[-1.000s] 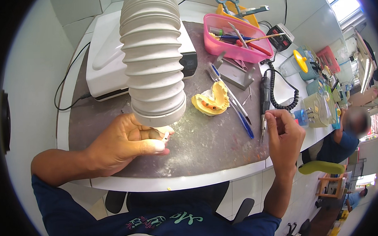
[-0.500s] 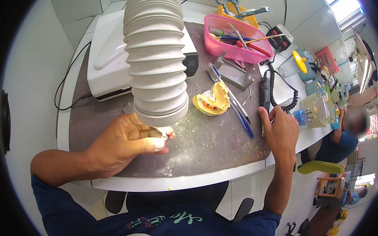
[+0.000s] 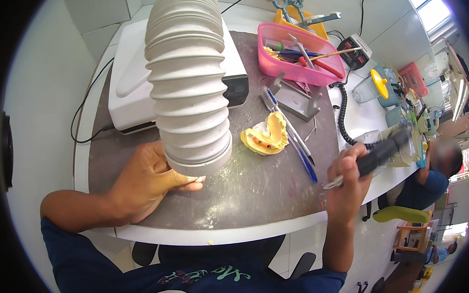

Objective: The person uses a rotary handpiece to grind and shape a small white material held in their left hand. They then pick up a yellow dental cast and use a metal instrument to adjust and fit the white material into the cast, checking the alignment and fit.

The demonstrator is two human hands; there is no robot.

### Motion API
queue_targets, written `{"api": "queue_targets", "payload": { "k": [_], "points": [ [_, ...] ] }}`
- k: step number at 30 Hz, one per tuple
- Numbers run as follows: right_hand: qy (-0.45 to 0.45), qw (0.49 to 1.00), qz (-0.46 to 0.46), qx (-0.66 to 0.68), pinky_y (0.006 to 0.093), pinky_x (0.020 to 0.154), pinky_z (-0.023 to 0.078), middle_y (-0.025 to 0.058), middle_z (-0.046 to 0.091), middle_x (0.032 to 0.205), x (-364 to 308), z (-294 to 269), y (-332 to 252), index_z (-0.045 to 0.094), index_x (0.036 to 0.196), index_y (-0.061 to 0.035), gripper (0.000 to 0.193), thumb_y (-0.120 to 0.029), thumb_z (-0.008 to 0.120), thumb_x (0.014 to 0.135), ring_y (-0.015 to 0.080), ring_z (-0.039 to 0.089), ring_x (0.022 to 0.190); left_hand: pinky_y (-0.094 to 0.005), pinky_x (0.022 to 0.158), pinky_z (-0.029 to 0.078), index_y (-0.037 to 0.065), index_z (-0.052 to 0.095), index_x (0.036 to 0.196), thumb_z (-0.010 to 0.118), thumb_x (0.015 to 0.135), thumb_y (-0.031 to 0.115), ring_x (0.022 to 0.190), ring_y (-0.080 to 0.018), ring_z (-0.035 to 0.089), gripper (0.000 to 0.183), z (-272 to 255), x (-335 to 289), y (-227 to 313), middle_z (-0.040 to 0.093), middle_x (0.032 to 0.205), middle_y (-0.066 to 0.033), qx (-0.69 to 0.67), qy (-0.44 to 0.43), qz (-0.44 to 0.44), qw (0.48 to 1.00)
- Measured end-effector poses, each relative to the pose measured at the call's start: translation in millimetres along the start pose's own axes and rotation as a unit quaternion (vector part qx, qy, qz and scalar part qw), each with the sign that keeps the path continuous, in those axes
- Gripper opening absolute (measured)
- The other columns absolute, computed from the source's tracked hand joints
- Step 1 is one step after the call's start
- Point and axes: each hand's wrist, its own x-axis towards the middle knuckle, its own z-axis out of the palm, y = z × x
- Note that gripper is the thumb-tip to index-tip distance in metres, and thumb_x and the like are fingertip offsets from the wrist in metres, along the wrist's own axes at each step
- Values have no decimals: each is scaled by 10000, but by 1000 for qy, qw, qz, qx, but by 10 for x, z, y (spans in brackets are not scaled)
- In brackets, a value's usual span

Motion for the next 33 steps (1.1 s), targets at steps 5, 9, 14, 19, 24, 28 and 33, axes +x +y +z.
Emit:
{"api": "queue_targets", "payload": {
  "k": [5, 9, 14, 19, 24, 28, 33],
  "points": [
    [-195, 971, -83, -111, 271, 555, 510, 97, 646, 829, -119, 517, -40, 632, 987, 9, 228, -203, 662, 909, 164, 634, 696, -297, 938, 544, -53, 603, 1135, 664, 858, -42, 1025, -137, 622, 284, -4, 29, -10, 653, 1098, -87, 15, 3, 26, 1000],
    [-277, 932, -153, -178, 275, 604, 545, 118, 698, 815, -126, 833, -40, 665, 962, 0, 198, -36, 750, 787, 202, 684, 729, -307, 948, 543, -49, 601, 1146, 664, 851, -54, 1055, -137, 610, 302, 7, 55, -11, 647, 1114, -76, -9, -13, 23, 1000],
    [-289, 912, -229, -178, 254, 524, 514, 120, 676, 746, -98, 1081, 100, 648, 879, -21, 252, -52, 820, 697, 205, 670, 626, -300, 932, 548, -44, 602, 1148, 667, 846, -62, 1065, -137, 608, 310, -7, 16, -15, 648, 1113, -74, -31, -5, 6, 999],
    [-298, 899, -263, -185, 260, 516, 523, 118, 665, 732, -86, 1083, 178, 628, 850, -17, 252, -70, 822, 699, 196, 662, 584, -288, 920, 547, -45, 616, 1120, 683, 845, -50, 1050, -132, 614, 283, -12, 44, -37, 656, 1095, -71, -30, -19, 21, 999],
    [-314, 890, -268, -196, 265, 535, 539, 118, 670, 740, -114, 1070, 177, 624, 862, -11, 266, -73, 827, 702, 206, 673, 610, -285, 912, 544, -45, 632, 1084, 699, 845, -31, 1036, -130, 620, 248, -15, 25, -61, 665, 1083, -70, -24, -13, 34, 999],
    [-320, 887, -259, -211, 269, 536, 544, 120, 674, 748, -109, 1093, 138, 624, 868, -7, 269, -69, 827, 704, 211, 681, 632, -283, 903, 540, -39, 642, 1063, 715, 850, 2, 1027, -129, 625, 229, -10, 27, -52, 670, 1079, -70, -14, -6, 40, 999],
    [-332, 873, -272, -234, 280, 538, 553, 119, 677, 753, -98, 1085, 106, 628, 863, -4, 264, -68, 829, 705, 212, 683, 640, -275, 899, 527, -35, 647, 1042, 723, 858, 36, 1015, -122, 628, 212, -2, 19, -62, 679, 1056, -65, 13, 1, 50, 999]
  ]
}}
